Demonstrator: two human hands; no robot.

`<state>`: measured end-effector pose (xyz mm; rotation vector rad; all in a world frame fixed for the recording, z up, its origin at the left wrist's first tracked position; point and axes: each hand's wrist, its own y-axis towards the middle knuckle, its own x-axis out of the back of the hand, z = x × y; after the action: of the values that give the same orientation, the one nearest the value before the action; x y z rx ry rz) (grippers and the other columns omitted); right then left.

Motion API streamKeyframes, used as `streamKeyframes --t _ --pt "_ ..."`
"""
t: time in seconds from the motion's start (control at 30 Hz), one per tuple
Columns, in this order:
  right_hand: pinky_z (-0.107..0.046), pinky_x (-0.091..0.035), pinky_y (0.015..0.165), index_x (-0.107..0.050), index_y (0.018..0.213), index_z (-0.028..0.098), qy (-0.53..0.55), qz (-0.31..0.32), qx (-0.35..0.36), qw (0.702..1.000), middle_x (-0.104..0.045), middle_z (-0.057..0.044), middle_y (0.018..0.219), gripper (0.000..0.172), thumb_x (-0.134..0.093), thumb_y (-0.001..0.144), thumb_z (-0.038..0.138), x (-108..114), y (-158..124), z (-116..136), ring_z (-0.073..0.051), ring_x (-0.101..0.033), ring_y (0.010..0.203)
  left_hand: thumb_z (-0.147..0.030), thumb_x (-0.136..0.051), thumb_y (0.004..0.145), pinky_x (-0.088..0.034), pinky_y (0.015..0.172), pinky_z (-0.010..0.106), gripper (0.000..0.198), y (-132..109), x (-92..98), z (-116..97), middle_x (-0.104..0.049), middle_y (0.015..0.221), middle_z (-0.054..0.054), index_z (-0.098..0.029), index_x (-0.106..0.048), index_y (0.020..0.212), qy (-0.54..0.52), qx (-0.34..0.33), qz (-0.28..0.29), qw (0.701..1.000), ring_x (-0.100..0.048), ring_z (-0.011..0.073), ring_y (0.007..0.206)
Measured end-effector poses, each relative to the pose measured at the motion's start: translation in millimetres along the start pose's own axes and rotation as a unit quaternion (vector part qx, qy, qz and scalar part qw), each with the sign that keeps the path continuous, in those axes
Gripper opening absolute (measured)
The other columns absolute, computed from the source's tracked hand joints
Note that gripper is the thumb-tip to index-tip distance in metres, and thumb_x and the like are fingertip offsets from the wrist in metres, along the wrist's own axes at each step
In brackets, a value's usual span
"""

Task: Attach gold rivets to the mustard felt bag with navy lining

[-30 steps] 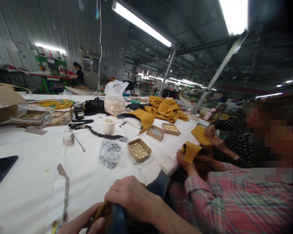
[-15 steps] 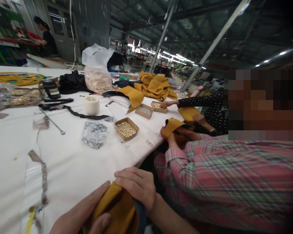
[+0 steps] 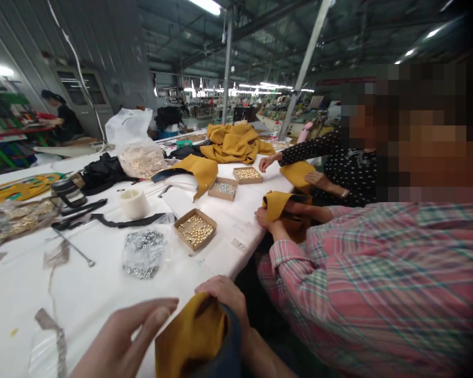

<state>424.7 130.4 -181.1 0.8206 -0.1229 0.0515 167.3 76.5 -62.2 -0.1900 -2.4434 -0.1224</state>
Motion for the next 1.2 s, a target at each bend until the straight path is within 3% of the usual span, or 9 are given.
streamKeyframes --t 0.1,0.13,0.27,0.37,0.47,0.6,0.73,1.0,1.2 --pt "-0.041 -0.072 0.08 -0.082 0.117 0.029 0.014 -0.013 0.001 1.0 -0.09 -0.002 0.102 0.014 -0.071 0.11 0.024 -1.8 -5.9 -8.3 -0.027 -0.086 0.087 -0.074 -0.06 0.111 -0.068 0.092 0.037 0.053 81.9 22.4 5.4 -0.09 0.12 0.005 -0.031 -0.091 0.112 0.123 -0.023 -0.063 0.99 -0.085 0.0316 0.108" --pt "-0.042 -0.072 0.078 -0.082 0.117 0.029 0.018 -0.016 -0.001 1.0 -0.09 -0.002 0.101 0.014 -0.071 0.11 0.025 -3.2 -8.4 -10.4 -0.027 -0.086 0.086 -0.065 -0.054 0.115 -0.067 0.089 0.038 0.051 110.8 22.6 7.3 -0.09 0.119 0.007 -0.027 -0.089 0.118 0.173 -0.04 -0.043 0.983 -0.084 0.0306 0.104" --pt "-0.044 -0.067 0.093 -0.083 0.119 0.029 -0.021 -0.009 0.008 1.0 -0.092 -0.001 0.106 0.02 -0.063 0.121 0.033 -10.4 -19.8 -23.5 -0.024 -0.086 0.089 -0.031 -0.061 0.109 -0.059 0.105 0.045 0.035 205.1 -4.7 15.1 -0.087 0.133 0.016 -0.021 -0.088 0.128 0.275 -0.087 0.083 0.954 -0.081 0.0351 0.119" --pt "-0.047 -0.058 0.109 -0.087 0.115 0.032 -0.069 -0.023 0.009 0.997 -0.091 0.002 0.101 0.036 -0.053 0.127 0.032 -13.2 -27.4 -35.2 -0.02 -0.083 0.085 -0.025 -0.068 0.106 -0.055 0.104 0.051 0.024 240.5 -30.2 15.4 -0.088 0.113 0.018 -0.02 -0.091 0.111 0.36 -0.093 0.128 0.919 -0.08 0.0387 0.113" --pt "-0.048 -0.051 0.112 -0.089 0.118 0.035 -0.089 -0.003 0.013 0.996 -0.092 0.003 0.105 0.034 -0.056 0.127 0.037 -10.6 -30.1 -38.5 -0.02 -0.082 0.089 -0.031 -0.08 0.105 -0.056 0.107 0.054 0.017 253.4 -43.8 11.7 -0.084 0.094 0.013 -0.019 -0.086 0.095 0.42 -0.08 0.138 0.893 -0.079 0.0351 0.101" --pt "-0.047 -0.046 0.112 -0.086 0.128 0.033 -0.063 0.033 0.011 0.997 -0.093 0.003 0.112 0.032 -0.055 0.128 0.04 -3.2 -25.5 -30.3 -0.02 -0.082 0.097 -0.033 -0.089 0.103 -0.064 0.099 0.048 0.018 259.8 -47.2 12.0 -0.082 0.094 0.009 -0.017 -0.083 0.096 0.448 -0.049 0.155 0.879 -0.078 0.0284 0.094" --pt "-0.047 -0.047 0.109 -0.084 0.13 0.029 -0.058 0.044 0.022 0.997 -0.093 0.0 0.117 0.033 -0.053 0.129 0.039 1.0 -19.9 -25.7 -0.02 -0.082 0.101 -0.027 -0.081 0.111 -0.066 0.09 0.041 0.017 265.8 -46.1 21.5 -0.08 0.097 0.006 -0.016 -0.081 0.097 0.442 -0.027 0.158 0.883 -0.078 0.0244 0.092" --pt "-0.05 -0.047 0.103 -0.08 0.129 0.025 -0.035 0.045 0.018 0.998 -0.092 -0.002 0.117 0.029 -0.053 0.129 0.034 4.0 -15.0 -14.8 -0.023 -0.077 0.104 -0.024 -0.078 0.113 -0.065 0.11 0.052 0.011 265.7 -40.2 37.7 -0.082 0.103 0.004 -0.018 -0.082 0.105 0.413 -0.07 0.149 0.895 -0.079 0.0268 0.107" --pt "-0.05 -0.049 0.1 -0.082 0.126 0.025 -0.05 0.047 0.023 0.997 -0.091 -0.002 0.113 0.032 -0.052 0.129 0.036 2.1 -17.8 -13.6 -0.024 -0.076 0.102 -0.048 -0.077 0.117 -0.067 0.103 0.047 0.029 261.4 -38.6 35.2 -0.082 0.123 0.008 -0.02 -0.084 0.123 0.365 -0.071 0.152 0.916 -0.079 0.0267 0.112"
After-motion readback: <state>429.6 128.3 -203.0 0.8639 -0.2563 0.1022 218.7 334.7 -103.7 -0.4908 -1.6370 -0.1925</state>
